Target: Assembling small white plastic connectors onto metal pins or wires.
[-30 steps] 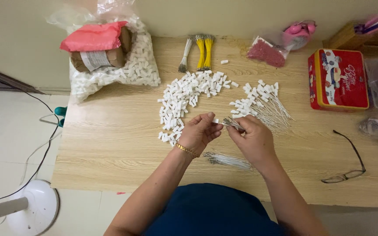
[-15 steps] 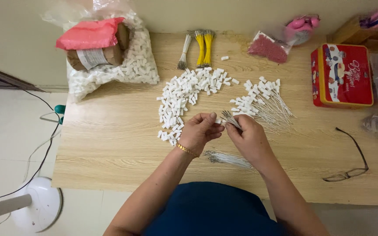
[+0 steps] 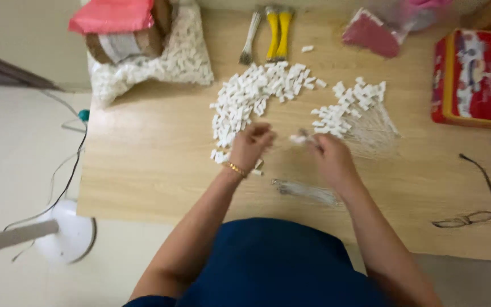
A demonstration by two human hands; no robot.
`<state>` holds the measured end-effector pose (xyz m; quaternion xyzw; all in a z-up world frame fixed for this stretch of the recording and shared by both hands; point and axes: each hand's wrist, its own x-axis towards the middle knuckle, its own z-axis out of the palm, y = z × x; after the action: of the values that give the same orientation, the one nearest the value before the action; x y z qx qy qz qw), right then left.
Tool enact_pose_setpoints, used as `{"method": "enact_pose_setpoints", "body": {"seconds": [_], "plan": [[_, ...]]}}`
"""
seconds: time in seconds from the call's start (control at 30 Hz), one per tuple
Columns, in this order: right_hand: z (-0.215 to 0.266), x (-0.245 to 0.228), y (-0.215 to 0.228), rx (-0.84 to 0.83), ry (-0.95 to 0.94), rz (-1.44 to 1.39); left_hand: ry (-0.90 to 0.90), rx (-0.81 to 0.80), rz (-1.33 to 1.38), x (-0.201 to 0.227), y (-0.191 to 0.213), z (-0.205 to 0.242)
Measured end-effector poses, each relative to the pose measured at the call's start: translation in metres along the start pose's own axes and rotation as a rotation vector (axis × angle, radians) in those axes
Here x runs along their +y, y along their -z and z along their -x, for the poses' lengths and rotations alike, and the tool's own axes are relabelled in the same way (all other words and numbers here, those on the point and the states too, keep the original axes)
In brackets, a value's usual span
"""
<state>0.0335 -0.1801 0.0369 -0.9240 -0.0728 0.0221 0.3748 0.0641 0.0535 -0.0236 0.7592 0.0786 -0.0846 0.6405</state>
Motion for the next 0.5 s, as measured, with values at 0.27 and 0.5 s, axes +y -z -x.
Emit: {"method": "enact_pose_setpoints", "body": {"seconds": [0.27,0.5], "plan": [[0.001,0.073,-0.022,0.061,0.008,0.084,-0.520,0.020,-0.983,-0.063,0.038,0.030],[-0.001,0.020,0.010,0.049,-0.129,-0.092,-0.574,0.254,-1.241,-0.088,0.002,0.040]]}}
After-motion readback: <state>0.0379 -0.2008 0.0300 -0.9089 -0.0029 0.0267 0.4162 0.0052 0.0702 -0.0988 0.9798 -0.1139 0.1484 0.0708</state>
